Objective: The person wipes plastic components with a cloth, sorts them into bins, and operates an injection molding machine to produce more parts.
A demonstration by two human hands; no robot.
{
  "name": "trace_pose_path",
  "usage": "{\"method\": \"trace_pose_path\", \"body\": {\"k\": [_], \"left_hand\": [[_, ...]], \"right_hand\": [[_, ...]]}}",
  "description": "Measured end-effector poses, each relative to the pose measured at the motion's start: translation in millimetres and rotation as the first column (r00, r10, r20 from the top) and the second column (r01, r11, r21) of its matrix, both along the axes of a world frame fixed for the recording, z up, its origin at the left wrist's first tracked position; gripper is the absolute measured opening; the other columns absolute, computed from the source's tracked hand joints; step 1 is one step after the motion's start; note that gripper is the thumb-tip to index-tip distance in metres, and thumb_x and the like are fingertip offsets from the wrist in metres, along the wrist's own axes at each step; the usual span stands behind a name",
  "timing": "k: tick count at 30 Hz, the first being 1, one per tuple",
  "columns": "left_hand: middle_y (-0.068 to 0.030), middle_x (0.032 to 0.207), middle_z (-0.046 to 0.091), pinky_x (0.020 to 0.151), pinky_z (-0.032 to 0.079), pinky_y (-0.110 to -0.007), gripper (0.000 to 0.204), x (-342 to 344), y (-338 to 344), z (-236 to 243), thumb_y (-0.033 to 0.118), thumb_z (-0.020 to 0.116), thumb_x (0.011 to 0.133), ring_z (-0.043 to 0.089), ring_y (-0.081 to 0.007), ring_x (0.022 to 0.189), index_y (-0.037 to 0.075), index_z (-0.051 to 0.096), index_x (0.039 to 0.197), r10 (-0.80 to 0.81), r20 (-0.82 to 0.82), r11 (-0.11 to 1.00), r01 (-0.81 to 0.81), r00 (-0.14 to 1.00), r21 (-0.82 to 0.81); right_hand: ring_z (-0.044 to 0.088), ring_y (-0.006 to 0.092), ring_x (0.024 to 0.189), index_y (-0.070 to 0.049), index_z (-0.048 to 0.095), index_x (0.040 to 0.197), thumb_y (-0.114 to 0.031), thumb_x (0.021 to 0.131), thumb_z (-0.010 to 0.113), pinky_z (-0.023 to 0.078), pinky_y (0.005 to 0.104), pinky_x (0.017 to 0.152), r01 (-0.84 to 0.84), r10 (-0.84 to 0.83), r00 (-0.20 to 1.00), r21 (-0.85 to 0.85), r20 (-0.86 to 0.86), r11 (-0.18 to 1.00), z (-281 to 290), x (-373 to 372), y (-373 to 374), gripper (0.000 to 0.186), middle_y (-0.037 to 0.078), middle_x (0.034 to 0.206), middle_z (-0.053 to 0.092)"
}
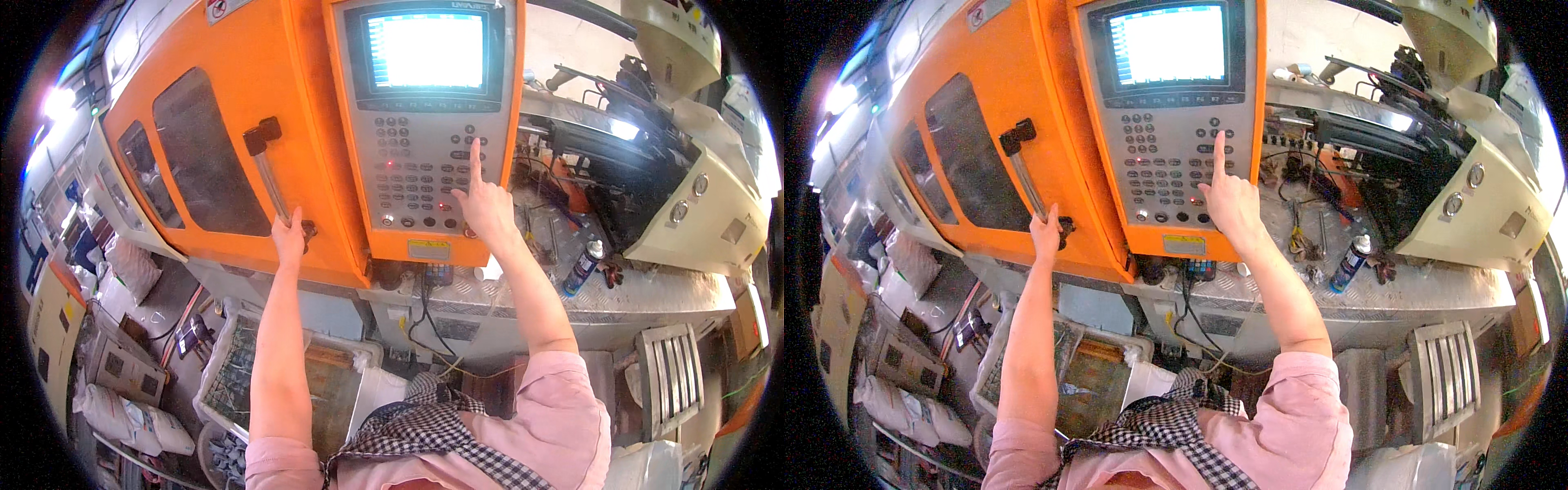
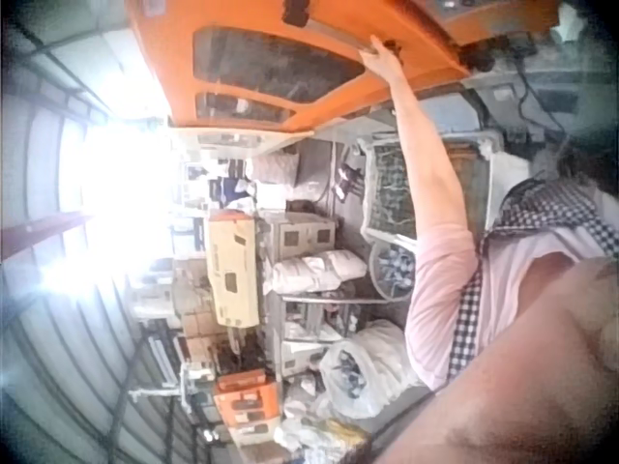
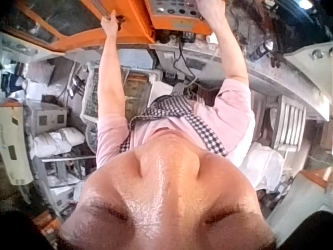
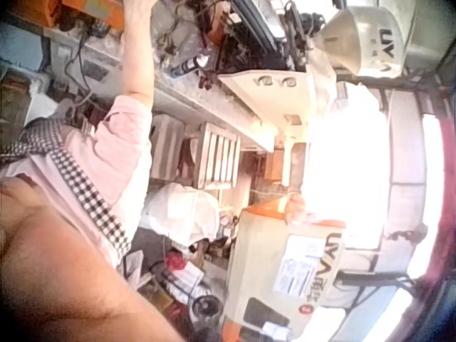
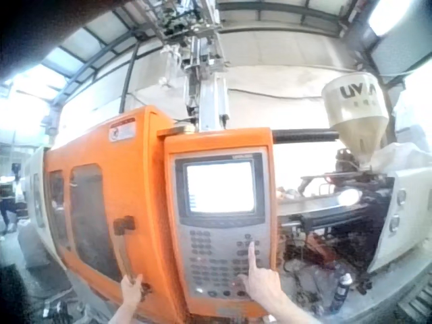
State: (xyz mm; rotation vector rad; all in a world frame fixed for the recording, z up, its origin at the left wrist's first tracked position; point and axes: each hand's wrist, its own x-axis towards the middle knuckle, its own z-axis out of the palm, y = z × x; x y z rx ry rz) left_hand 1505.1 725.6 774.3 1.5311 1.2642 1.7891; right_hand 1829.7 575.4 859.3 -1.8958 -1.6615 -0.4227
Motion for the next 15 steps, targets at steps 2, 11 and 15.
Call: {"method": "trace_pose_path", "body": {"k": [2,11,15], "left_hand": [[-0.0016,0.052,0.047,0.036,0.033,-0.027,0.026,-2.7,0.6,-1.2,0.023,0.063,0.086,0.043,-0.0104,0.040,0.002,0.049,0.079,-0.035,0.013,0.999,0.034,0.999,0.032],[-0.0014,0.053,0.046,0.036,0.033,-0.027,0.023,-3.1,2.4,-0.3,0.022,0.061,0.087,0.044,-0.0106,0.041,0.003,0.049,0.082,-0.023,0.014,0.999,0.022,1.000,0.029],[-0.0011,0.053,0.045,0.039,0.034,-0.026,0.023,1.2,-4.7,2.1,0.021,0.061,0.087,0.044,-0.0101,0.043,0.003,0.049,0.081,-0.054,0.045,0.998,0.055,0.998,-0.019]], "right_hand": [[0.060,0.0366,0.054,-0.007,-0.007,0.142,-0.023,0.080,0.064,0.050,0.0418,0.052,-0.008,0.008,1.000,0.027,-0.006,1.000,-4.0,2.9,0.7,0.096,0.018,0.059,0.060],[0.061,0.0335,0.055,-0.010,-0.007,0.143,-0.022,0.081,0.063,0.050,0.0408,0.056,0.031,-0.031,0.999,0.003,0.010,1.000,-4.2,14.1,4.0,0.095,0.013,0.056,0.059],[0.061,0.0335,0.056,-0.011,-0.008,0.143,-0.024,0.082,0.062,0.050,0.0406,0.057,0.061,-0.060,0.998,-0.037,0.013,0.997,-2.2,14.4,3.2,0.093,0.013,0.058,0.060]]}}
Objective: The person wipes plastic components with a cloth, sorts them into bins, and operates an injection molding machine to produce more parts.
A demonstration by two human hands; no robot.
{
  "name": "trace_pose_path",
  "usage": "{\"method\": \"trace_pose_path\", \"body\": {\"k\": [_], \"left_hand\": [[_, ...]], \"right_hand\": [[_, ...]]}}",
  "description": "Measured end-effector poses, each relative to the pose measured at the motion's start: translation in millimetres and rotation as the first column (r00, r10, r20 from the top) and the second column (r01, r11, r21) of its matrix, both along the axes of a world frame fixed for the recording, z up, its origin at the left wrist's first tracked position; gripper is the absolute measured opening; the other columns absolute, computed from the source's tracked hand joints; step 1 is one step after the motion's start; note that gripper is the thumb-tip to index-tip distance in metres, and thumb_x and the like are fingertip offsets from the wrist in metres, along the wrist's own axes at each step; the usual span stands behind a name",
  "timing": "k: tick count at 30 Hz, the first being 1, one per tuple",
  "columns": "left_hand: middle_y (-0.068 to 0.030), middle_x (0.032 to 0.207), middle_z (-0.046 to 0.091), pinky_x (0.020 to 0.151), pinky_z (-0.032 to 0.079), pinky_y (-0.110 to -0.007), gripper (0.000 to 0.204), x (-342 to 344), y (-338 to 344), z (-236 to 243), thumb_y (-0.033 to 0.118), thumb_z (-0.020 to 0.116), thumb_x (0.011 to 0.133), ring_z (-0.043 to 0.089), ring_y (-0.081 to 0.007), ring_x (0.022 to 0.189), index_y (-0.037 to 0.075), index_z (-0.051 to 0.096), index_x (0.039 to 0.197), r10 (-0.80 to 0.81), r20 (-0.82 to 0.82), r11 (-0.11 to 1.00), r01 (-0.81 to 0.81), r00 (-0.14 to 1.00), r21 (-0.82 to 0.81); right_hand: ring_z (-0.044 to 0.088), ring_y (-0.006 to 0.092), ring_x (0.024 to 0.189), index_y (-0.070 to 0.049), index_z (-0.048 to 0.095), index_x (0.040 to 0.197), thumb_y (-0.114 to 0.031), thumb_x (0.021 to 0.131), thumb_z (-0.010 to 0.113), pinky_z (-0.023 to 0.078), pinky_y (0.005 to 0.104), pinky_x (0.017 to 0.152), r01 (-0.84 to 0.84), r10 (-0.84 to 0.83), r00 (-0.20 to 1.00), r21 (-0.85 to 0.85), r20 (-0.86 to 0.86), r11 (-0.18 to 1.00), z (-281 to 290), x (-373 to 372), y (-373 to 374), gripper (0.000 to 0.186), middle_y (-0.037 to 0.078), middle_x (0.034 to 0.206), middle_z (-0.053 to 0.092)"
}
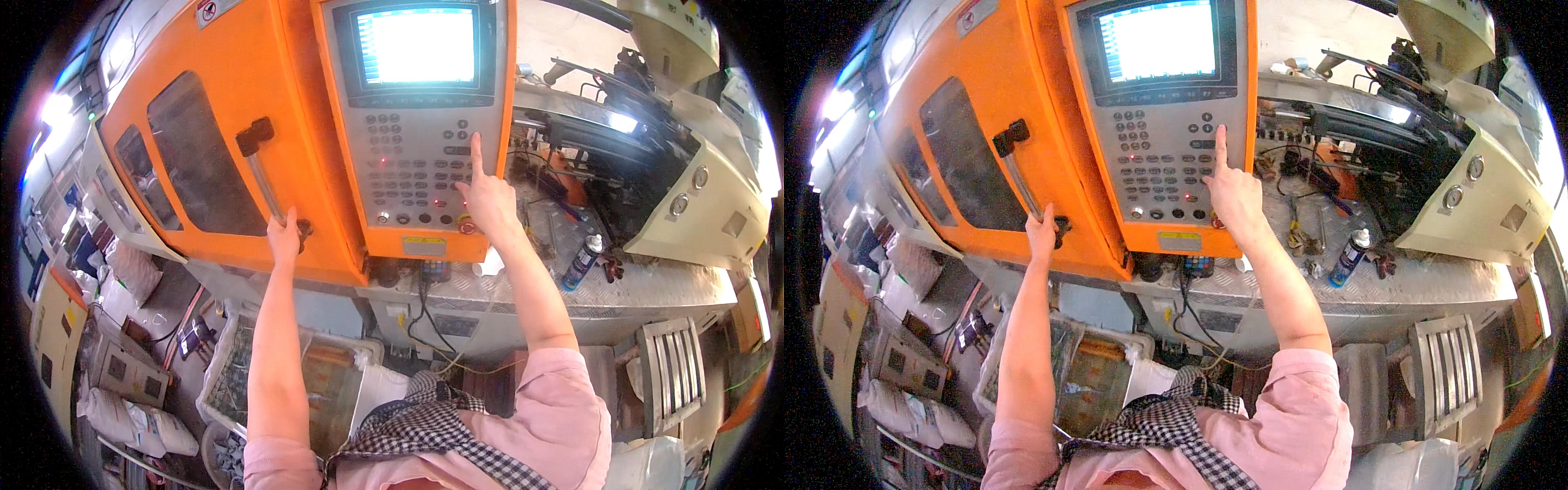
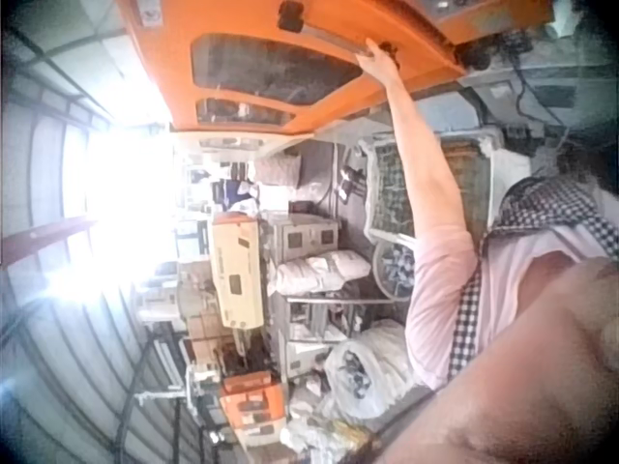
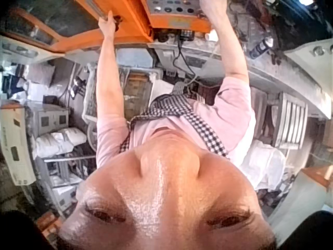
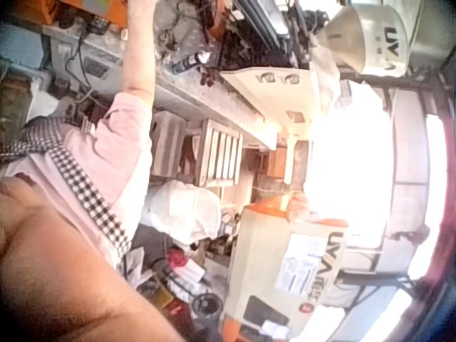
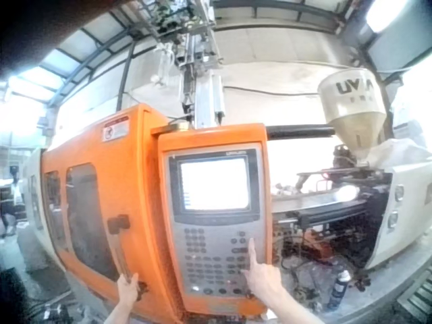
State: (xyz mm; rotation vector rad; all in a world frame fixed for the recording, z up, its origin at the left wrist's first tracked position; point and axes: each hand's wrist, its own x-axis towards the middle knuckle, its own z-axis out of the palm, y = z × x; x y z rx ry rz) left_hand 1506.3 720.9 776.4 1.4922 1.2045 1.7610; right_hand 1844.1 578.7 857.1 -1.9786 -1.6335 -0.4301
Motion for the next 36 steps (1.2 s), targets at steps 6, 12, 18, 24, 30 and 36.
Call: {"method": "trace_pose_path", "body": {"k": [6,12,18,24,30,36], "left_hand": [[-0.0008,0.052,0.046,0.041,0.035,-0.027,0.023,-5.1,7.5,-3.0,0.021,0.061,0.087,0.044,-0.0095,0.044,0.003,0.048,0.078,0.025,-0.044,0.998,-0.022,0.999,0.061],[-0.0012,0.052,0.046,0.041,0.035,-0.027,0.024,-7.4,12.2,-6.8,0.022,0.061,0.086,0.044,-0.0098,0.044,0.003,0.049,0.077,0.040,-0.038,0.998,-0.038,0.998,0.042],[-0.0009,0.052,0.045,0.041,0.034,-0.026,0.027,-0.4,2.9,-1.3,0.024,0.062,0.086,0.044,-0.0094,0.044,0.004,0.047,0.075,0.038,-0.029,0.999,-0.038,0.999,0.011],[0.0006,0.051,0.043,0.040,0.032,-0.025,0.026,-1.8,2.2,0.1,0.022,0.061,0.087,0.041,-0.0077,0.043,0.005,0.046,0.074,0.029,-0.022,0.999,-0.028,0.999,0.047],[0.0006,0.051,0.043,0.041,0.032,-0.026,0.025,-0.2,3.5,-0.7,0.020,0.060,0.087,0.041,-0.0082,0.043,0.004,0.046,0.074,0.048,-0.041,0.999,-0.046,0.998,0.027],[-0.0003,0.052,0.044,0.040,0.032,-0.026,0.024,-4.4,7.3,-2.9,0.020,0.060,0.087,0.041,-0.0087,0.043,0.004,0.047,0.075,0.029,-0.031,0.998,-0.027,0.999,0.056]], "right_hand": [[0.061,0.0345,0.056,-0.011,-0.007,0.143,-0.025,0.082,0.062,0.050,0.0411,0.057,-0.015,0.015,1.000,0.011,0.000,1.000,1.3,-1.5,1.6,0.093,0.015,0.058,0.060],[0.061,0.0342,0.056,-0.011,-0.007,0.144,-0.025,0.082,0.062,0.050,0.0408,0.057,-0.025,0.025,0.999,0.011,-0.025,1.000,2.0,-2.5,0.7,0.093,0.015,0.058,0.060],[0.062,0.0347,0.058,-0.012,-0.006,0.144,-0.025,0.082,0.061,0.051,0.0414,0.057,-0.018,0.018,0.999,-0.007,-0.034,1.000,2.9,-3.9,-3.4,0.092,0.017,0.061,0.061],[0.062,0.0350,0.058,-0.012,-0.008,0.143,-0.026,0.083,0.061,0.051,0.0415,0.056,-0.070,0.071,0.997,-0.055,0.017,0.996,1.8,-19.9,-2.7,0.093,0.019,0.064,0.063],[0.061,0.0342,0.055,-0.010,-0.006,0.144,-0.024,0.081,0.063,0.050,0.0409,0.053,-0.130,0.130,0.990,-0.006,0.053,0.991,-7.5,-19.0,3.0,0.094,0.018,0.061,0.062],[0.062,0.0376,0.059,-0.013,-0.005,0.144,-0.023,0.082,0.062,0.051,0.0427,0.057,-0.141,0.141,0.990,-0.036,0.001,0.989,-2.7,-21.9,2.0,0.092,0.021,0.065,0.062]]}}
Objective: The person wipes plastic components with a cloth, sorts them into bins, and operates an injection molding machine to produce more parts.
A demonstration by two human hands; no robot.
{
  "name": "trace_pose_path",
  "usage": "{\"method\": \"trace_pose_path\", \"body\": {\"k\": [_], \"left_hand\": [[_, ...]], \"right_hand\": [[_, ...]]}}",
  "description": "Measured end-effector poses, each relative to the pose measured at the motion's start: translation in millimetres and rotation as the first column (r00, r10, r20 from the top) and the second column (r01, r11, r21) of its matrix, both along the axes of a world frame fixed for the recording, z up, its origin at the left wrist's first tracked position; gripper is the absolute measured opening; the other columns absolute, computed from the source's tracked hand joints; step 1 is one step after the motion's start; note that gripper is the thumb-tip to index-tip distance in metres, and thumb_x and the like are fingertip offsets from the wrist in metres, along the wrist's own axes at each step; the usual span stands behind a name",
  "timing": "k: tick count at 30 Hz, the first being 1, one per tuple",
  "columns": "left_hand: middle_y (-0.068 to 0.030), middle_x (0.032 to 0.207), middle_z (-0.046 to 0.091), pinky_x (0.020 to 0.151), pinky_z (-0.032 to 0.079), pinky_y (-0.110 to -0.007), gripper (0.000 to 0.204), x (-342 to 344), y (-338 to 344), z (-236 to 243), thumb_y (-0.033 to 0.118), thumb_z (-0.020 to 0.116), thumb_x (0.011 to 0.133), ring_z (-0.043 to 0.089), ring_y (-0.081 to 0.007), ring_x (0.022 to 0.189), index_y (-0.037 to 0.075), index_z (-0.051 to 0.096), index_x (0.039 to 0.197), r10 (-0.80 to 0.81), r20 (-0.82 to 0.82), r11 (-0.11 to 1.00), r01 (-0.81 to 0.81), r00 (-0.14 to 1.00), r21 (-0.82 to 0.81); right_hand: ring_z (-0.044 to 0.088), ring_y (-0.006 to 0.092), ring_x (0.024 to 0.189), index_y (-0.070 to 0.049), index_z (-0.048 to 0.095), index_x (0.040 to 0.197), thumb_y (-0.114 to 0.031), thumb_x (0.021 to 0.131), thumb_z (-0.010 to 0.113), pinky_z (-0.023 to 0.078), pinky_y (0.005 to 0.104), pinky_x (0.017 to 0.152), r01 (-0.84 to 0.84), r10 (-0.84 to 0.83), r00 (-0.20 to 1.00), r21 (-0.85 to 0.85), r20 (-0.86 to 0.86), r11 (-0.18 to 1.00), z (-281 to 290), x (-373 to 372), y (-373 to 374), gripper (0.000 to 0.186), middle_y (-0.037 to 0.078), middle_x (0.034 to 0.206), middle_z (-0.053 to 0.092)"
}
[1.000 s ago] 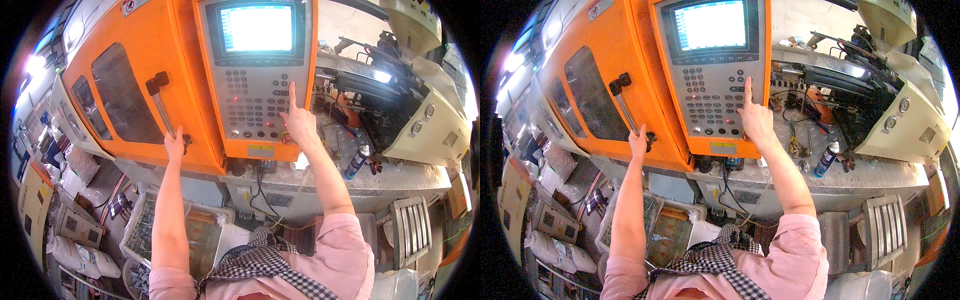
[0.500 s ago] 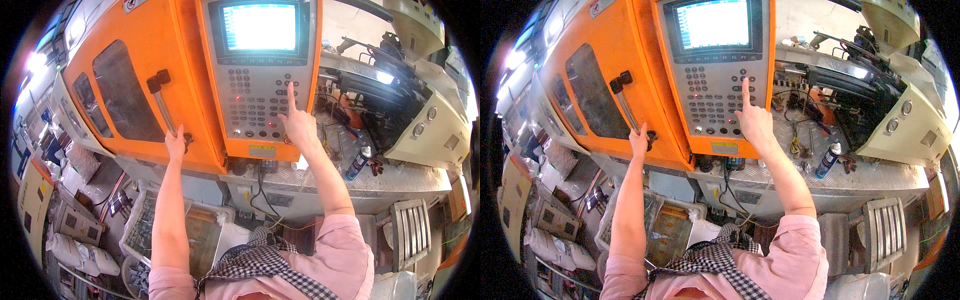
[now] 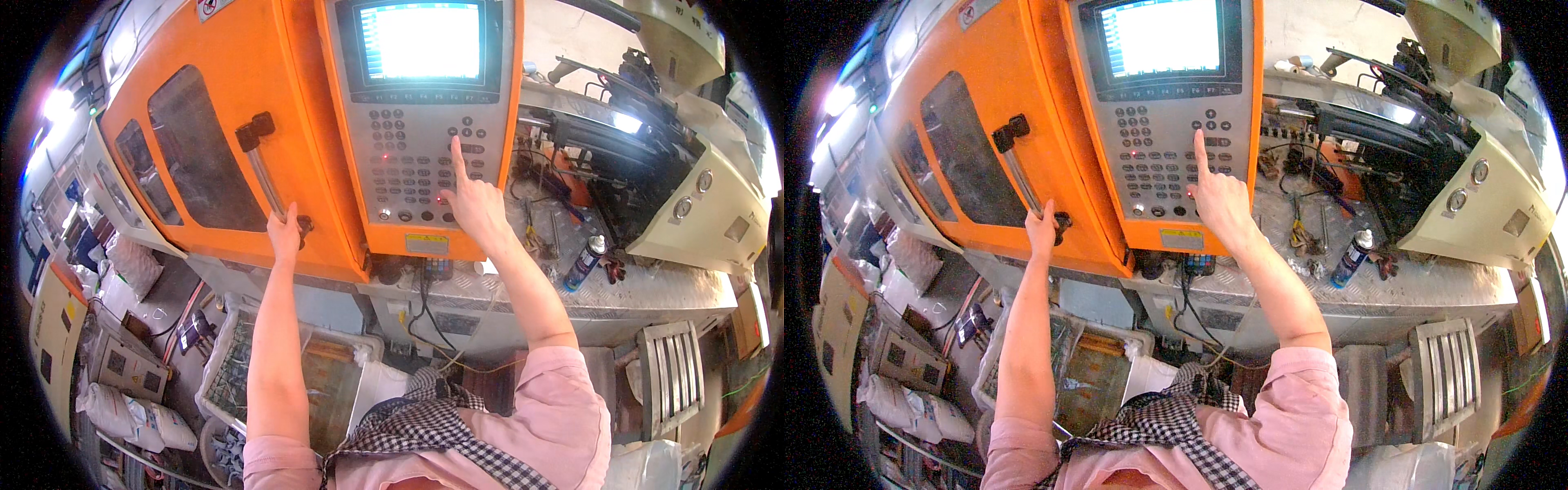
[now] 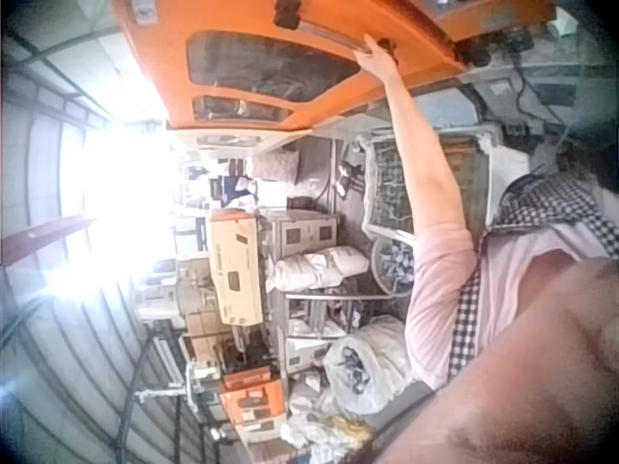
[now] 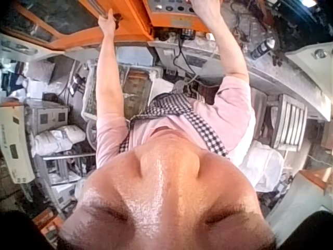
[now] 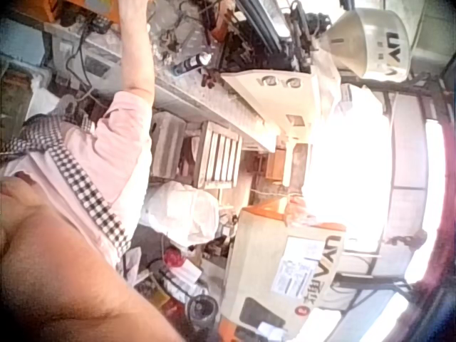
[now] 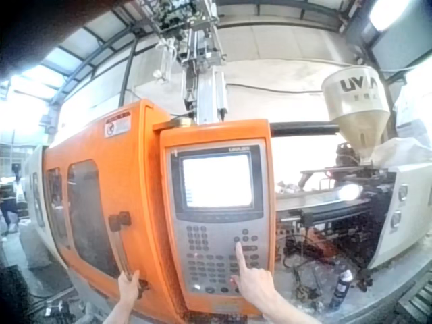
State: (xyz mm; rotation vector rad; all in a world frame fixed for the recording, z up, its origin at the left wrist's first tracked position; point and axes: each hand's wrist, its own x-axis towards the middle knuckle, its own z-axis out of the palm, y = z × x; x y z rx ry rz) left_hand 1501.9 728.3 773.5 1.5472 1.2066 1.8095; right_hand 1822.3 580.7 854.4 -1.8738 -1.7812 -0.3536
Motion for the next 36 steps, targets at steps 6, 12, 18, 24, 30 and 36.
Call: {"method": "trace_pose_path", "body": {"k": [6,12,18,24,30,36], "left_hand": [[-0.0005,0.054,0.046,0.042,0.034,-0.027,0.023,9.7,-16.0,10.7,0.022,0.060,0.088,0.043,-0.0093,0.045,0.003,0.049,0.079,-0.028,0.069,0.998,0.032,0.997,-0.054],[-0.0015,0.058,0.048,0.049,0.037,-0.028,0.026,3.1,-12.0,8.4,0.026,0.060,0.088,0.047,-0.0111,0.050,0.003,0.051,0.081,-0.010,-0.027,0.995,0.007,1.000,-0.103],[0.0003,0.052,0.044,0.038,0.032,-0.026,0.023,3.1,-6.1,3.9,0.020,0.059,0.088,0.041,-0.0090,0.041,0.004,0.047,0.077,0.014,0.000,1.000,-0.014,1.000,-0.023],[-0.0001,0.052,0.044,0.037,0.032,-0.026,0.024,4.8,-7.9,4.1,0.021,0.059,0.088,0.041,-0.0091,0.041,0.004,0.046,0.077,-0.008,0.012,0.999,0.009,1.000,-0.050],[0.0000,0.052,0.044,0.037,0.031,-0.026,0.024,2.6,-6.8,3.0,0.021,0.059,0.088,0.042,-0.0089,0.041,0.004,0.047,0.077,0.001,0.001,1.000,-0.001,1.000,-0.010],[-0.0003,0.051,0.045,0.039,0.032,-0.027,0.025,2.1,-2.7,-0.4,0.021,0.060,0.087,0.042,-0.0088,0.042,0.004,0.047,0.075,0.000,0.000,1.000,0.000,1.000,-0.021]], "right_hand": [[0.061,0.0368,0.058,-0.013,-0.007,0.144,-0.025,0.082,0.061,0.051,0.0421,0.057,0.021,-0.022,1.000,-0.031,-0.001,0.999,0.9,1.3,0.3,0.092,0.020,0.064,0.062],[0.062,0.0363,0.058,-0.012,-0.008,0.143,-0.027,0.083,0.060,0.051,0.0420,0.057,0.026,-0.026,1.000,-0.015,0.012,1.000,2.2,2.4,1.6,0.092,0.020,0.064,0.062],[0.062,0.0357,0.057,-0.010,-0.007,0.143,-0.027,0.083,0.060,0.051,0.0418,0.056,0.052,-0.052,0.999,-0.026,0.014,0.998,6.2,0.9,0.4,0.092,0.020,0.063,0.062],[0.062,0.0356,0.056,-0.009,-0.006,0.143,-0.027,0.082,0.062,0.051,0.0413,0.054,0.062,-0.063,0.997,0.019,0.045,0.998,0.1,5.4,5.2,0.093,0.020,0.061,0.061],[0.061,0.0353,0.054,-0.008,-0.004,0.144,-0.027,0.081,0.063,0.051,0.0408,0.053,0.062,-0.066,0.996,0.053,0.062,0.997,-1.4,5.2,7.9,0.094,0.019,0.059,0.061],[0.061,0.0348,0.054,-0.008,-0.004,0.143,-0.027,0.080,0.063,0.051,0.0404,0.053,0.055,-0.061,0.994,0.068,0.091,0.996,-3.1,7.2,7.7,0.094,0.018,0.059,0.061]]}}
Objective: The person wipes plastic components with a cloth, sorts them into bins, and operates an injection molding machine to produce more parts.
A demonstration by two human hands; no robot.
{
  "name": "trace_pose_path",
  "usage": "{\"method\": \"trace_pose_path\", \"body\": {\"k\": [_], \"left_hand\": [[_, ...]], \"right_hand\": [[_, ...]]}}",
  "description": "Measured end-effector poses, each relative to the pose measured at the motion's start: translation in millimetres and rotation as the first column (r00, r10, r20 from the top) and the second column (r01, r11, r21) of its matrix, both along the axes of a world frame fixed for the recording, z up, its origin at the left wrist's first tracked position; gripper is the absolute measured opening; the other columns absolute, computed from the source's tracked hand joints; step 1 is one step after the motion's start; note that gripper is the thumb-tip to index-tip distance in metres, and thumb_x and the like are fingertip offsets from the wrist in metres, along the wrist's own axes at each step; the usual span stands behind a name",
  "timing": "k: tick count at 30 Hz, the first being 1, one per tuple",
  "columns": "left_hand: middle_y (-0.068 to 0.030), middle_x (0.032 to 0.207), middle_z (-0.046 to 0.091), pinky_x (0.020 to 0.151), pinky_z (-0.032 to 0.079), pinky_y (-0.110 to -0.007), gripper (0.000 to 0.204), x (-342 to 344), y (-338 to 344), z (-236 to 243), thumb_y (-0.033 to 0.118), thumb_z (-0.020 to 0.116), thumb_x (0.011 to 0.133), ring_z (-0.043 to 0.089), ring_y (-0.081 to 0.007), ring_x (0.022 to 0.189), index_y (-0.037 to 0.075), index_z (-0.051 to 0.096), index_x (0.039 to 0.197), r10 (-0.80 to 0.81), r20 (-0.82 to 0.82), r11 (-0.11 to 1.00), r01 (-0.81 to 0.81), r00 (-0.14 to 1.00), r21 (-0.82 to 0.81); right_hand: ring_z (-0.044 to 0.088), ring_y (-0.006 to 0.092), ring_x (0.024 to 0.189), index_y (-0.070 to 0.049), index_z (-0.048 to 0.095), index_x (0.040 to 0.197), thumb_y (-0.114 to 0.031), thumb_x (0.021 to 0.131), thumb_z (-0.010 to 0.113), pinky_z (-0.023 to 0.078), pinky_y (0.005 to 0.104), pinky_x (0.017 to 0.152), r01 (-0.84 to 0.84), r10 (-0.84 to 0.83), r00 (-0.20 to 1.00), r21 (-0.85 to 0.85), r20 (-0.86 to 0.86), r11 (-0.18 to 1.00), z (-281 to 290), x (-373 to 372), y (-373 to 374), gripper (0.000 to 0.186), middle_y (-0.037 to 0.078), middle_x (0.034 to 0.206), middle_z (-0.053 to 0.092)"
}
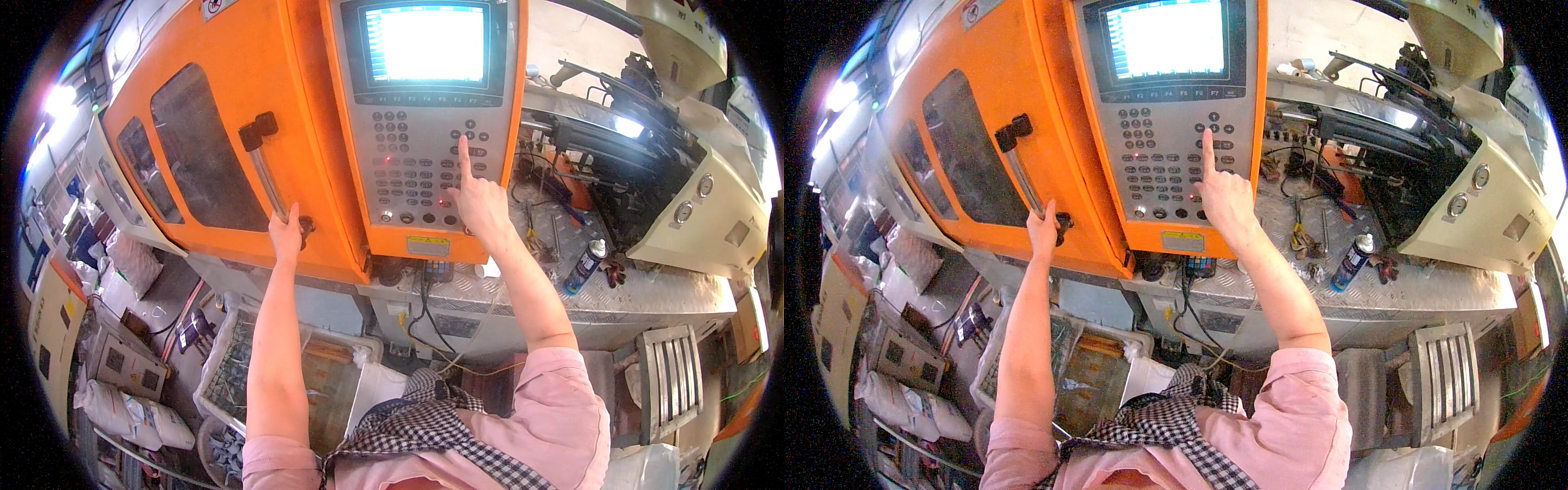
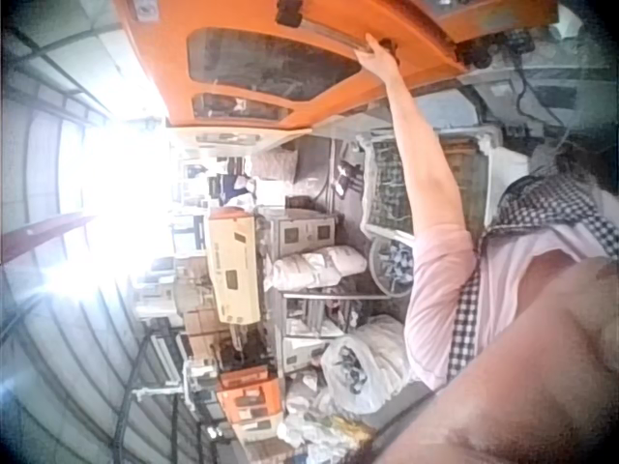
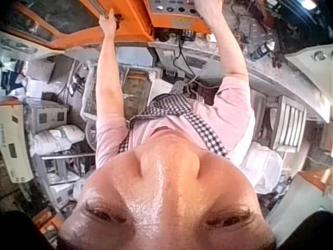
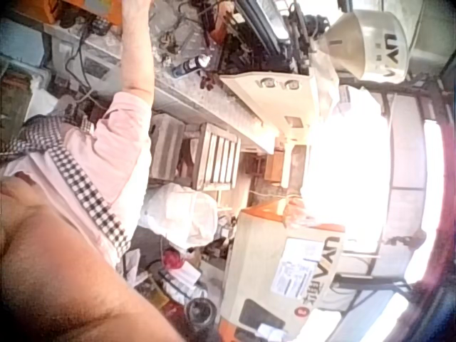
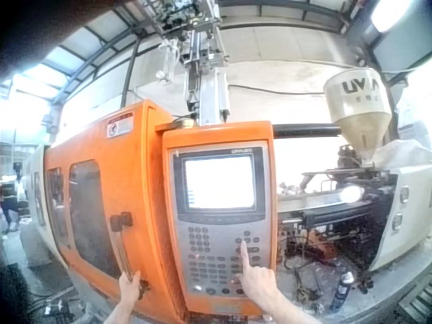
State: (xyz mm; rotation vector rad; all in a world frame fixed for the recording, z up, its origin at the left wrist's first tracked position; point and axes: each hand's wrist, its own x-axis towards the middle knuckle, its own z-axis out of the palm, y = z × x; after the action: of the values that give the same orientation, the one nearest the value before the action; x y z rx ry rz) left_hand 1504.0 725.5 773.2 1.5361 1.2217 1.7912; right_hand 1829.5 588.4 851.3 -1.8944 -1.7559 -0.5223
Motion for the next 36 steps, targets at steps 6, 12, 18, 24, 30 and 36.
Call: {"method": "trace_pose_path", "body": {"k": [6,12,18,24,30,36], "left_hand": [[-0.0007,0.051,0.045,0.041,0.033,-0.027,0.026,-1.1,2.5,-0.9,0.021,0.061,0.087,0.042,-0.0091,0.043,0.003,0.048,0.075,0.009,-0.018,1.000,-0.009,1.000,0.019],[-0.0006,0.051,0.045,0.042,0.033,-0.027,0.025,-1.0,-0.7,1.5,0.021,0.061,0.087,0.043,-0.0090,0.044,0.003,0.048,0.076,0.023,-0.019,1.000,-0.023,1.000,0.016],[-0.0008,0.051,0.045,0.041,0.033,-0.027,0.024,1.1,-1.1,2.2,0.021,0.061,0.087,0.043,-0.0092,0.044,0.002,0.049,0.077,0.010,0.001,1.000,-0.010,1.000,0.022],[-0.0015,0.051,0.046,0.041,0.034,-0.027,0.024,-0.9,-2.0,2.1,0.022,0.061,0.086,0.044,-0.0095,0.043,0.002,0.050,0.079,0.028,-0.015,1.000,-0.028,0.999,-0.002],[-0.0016,0.051,0.046,0.041,0.035,-0.028,0.024,1.3,-3.1,4.0,0.022,0.061,0.086,0.044,-0.0098,0.044,0.002,0.049,0.078,0.029,-0.019,1.000,-0.029,0.999,-0.005],[-0.0006,0.051,0.045,0.041,0.034,-0.027,0.023,0.9,-3.1,3.6,0.021,0.060,0.087,0.044,-0.0092,0.044,0.002,0.049,0.078,0.016,-0.015,1.000,-0.016,1.000,0.003]], "right_hand": [[0.062,0.0344,0.055,-0.006,-0.004,0.143,-0.027,0.081,0.063,0.051,0.0405,0.054,0.007,-0.007,1.000,-0.018,0.023,1.000,-0.3,1.1,3.6,0.094,0.018,0.060,0.061],[0.061,0.0341,0.055,-0.004,-0.003,0.143,-0.027,0.080,0.063,0.050,0.0401,0.055,0.018,-0.017,0.998,-0.011,0.059,1.000,-0.3,0.2,4.6,0.094,0.017,0.060,0.061],[0.061,0.0338,0.056,-0.004,-0.002,0.143,-0.027,0.080,0.063,0.050,0.0395,0.055,0.036,-0.034,0.998,-0.033,0.059,0.999,2.6,-1.0,4.1,0.093,0.017,0.060,0.061],[0.061,0.0340,0.056,-0.006,0.001,0.143,-0.027,0.080,0.063,0.051,0.0395,0.055,0.028,-0.027,0.999,-0.038,0.039,0.999,4.7,0.0,2.7,0.091,0.017,0.060,0.061],[0.061,0.0344,0.056,-0.008,0.002,0.144,-0.026,0.080,0.063,0.051,0.0400,0.055,0.013,-0.014,0.999,0.004,0.038,1.000,6.0,-0.6,-2.2,0.090,0.018,0.061,0.061],[0.062,0.0346,0.057,-0.011,0.002,0.144,-0.025,0.080,0.063,0.051,0.0402,0.055,-0.008,0.008,1.000,-0.007,0.014,1.000,3.0,1.2,-0.5,0.090,0.019,0.062,0.061]]}}
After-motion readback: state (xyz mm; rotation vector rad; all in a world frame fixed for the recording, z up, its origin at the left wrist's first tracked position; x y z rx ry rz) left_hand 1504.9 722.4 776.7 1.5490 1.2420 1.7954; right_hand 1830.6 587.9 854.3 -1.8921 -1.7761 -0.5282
